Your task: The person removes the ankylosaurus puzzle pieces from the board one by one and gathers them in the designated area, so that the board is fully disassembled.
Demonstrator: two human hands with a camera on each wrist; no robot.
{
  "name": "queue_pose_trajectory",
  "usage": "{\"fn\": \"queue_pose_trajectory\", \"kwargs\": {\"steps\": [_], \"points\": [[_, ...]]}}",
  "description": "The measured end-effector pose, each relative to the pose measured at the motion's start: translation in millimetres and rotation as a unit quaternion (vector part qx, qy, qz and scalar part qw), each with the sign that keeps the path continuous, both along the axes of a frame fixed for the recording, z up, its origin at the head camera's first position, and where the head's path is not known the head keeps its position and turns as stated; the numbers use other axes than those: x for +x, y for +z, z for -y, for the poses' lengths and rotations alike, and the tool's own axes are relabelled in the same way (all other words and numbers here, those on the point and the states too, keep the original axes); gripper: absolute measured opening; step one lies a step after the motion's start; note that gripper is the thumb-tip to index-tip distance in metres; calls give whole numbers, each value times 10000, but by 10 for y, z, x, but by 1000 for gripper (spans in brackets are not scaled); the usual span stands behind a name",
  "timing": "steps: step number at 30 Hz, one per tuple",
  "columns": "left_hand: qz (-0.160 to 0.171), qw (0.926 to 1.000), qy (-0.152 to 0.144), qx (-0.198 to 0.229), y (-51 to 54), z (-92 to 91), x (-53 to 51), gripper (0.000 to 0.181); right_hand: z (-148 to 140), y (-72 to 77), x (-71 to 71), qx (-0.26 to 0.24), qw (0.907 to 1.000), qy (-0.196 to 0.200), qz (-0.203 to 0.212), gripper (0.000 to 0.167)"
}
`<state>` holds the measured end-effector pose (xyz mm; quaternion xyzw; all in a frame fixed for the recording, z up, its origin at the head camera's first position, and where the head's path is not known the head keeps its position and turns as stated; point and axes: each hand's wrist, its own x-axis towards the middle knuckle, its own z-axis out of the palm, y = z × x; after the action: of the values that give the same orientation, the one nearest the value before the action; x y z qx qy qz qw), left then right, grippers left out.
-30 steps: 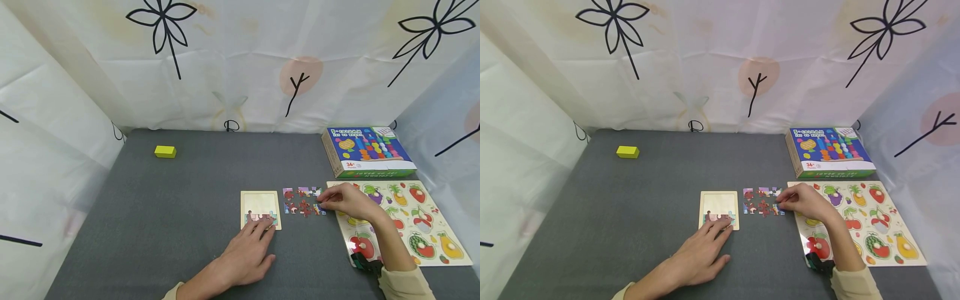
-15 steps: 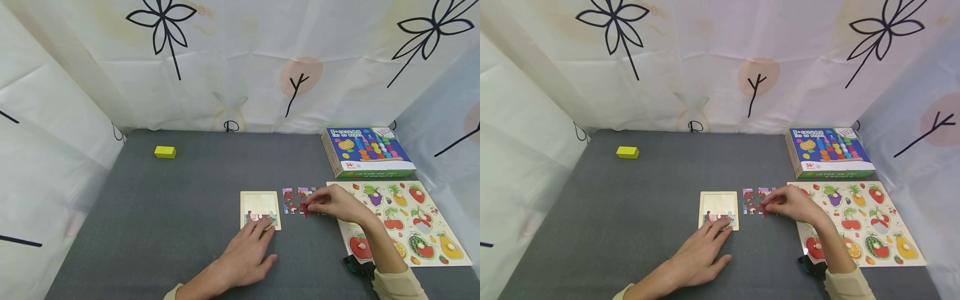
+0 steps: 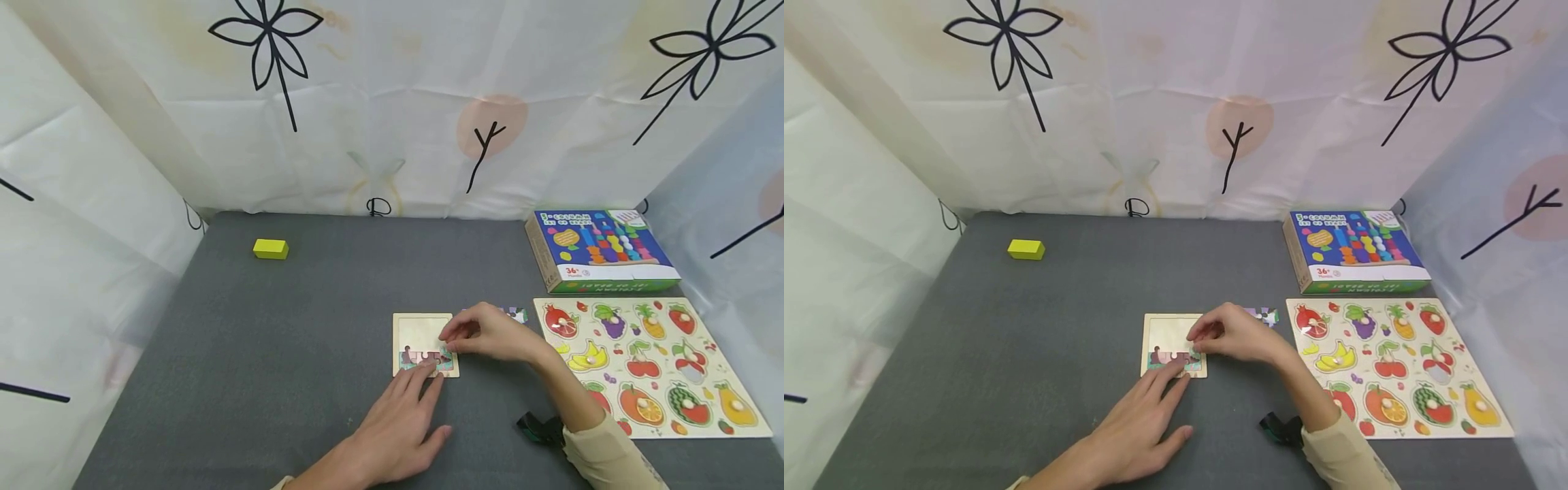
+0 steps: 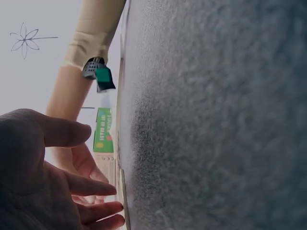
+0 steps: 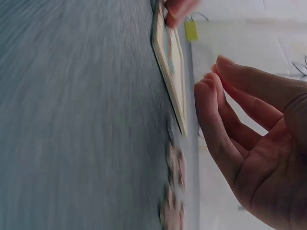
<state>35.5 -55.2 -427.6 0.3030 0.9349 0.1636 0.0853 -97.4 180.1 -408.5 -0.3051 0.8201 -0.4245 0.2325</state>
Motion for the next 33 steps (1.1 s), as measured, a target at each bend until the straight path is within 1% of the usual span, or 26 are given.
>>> {"fn": "queue_pose_trajectory", "kwargs": {"steps": [1, 6, 8, 9, 13, 16, 18, 24, 30, 33], "points": [[52, 10000, 40, 23, -3, 9, 10, 69, 59, -13, -9, -14, 10000, 62, 11, 14], [70, 9996, 207, 165, -24, 42, 56, 71, 333, -51, -48, -34, 9993, 342, 134, 12], [166, 9993, 250, 242, -26, 46, 71, 72, 419, -56, -60, 13, 9990, 400, 212, 11], [264, 9989, 271, 282, -26, 47, 76, 73, 455, -59, -67, 47, 9988, 416, 239, 11], [849, 9947, 363, 458, -21, 49, 90, 76, 565, -55, -95, 247, 9979, 371, 462, 9], [1125, 9910, 441, 571, -30, 48, 102, 77, 617, -51, -110, 354, 9968, 321, 647, 8], [1144, 9903, 482, 626, -44, 46, 112, 77, 640, -58, -117, 380, 9962, 318, 722, 7], [904, 9919, 519, 726, -83, 53, 143, 73, 673, -68, -114, 334, 9960, 307, 773, 5], [814, 9933, 440, 690, -101, 58, 155, 72, 666, -94, -91, 268, 9958, 233, 841, 4], [816, 9938, 410, 633, -110, 58, 157, 71, 660, -107, -83, 243, 9962, 269, 792, 3]]}}
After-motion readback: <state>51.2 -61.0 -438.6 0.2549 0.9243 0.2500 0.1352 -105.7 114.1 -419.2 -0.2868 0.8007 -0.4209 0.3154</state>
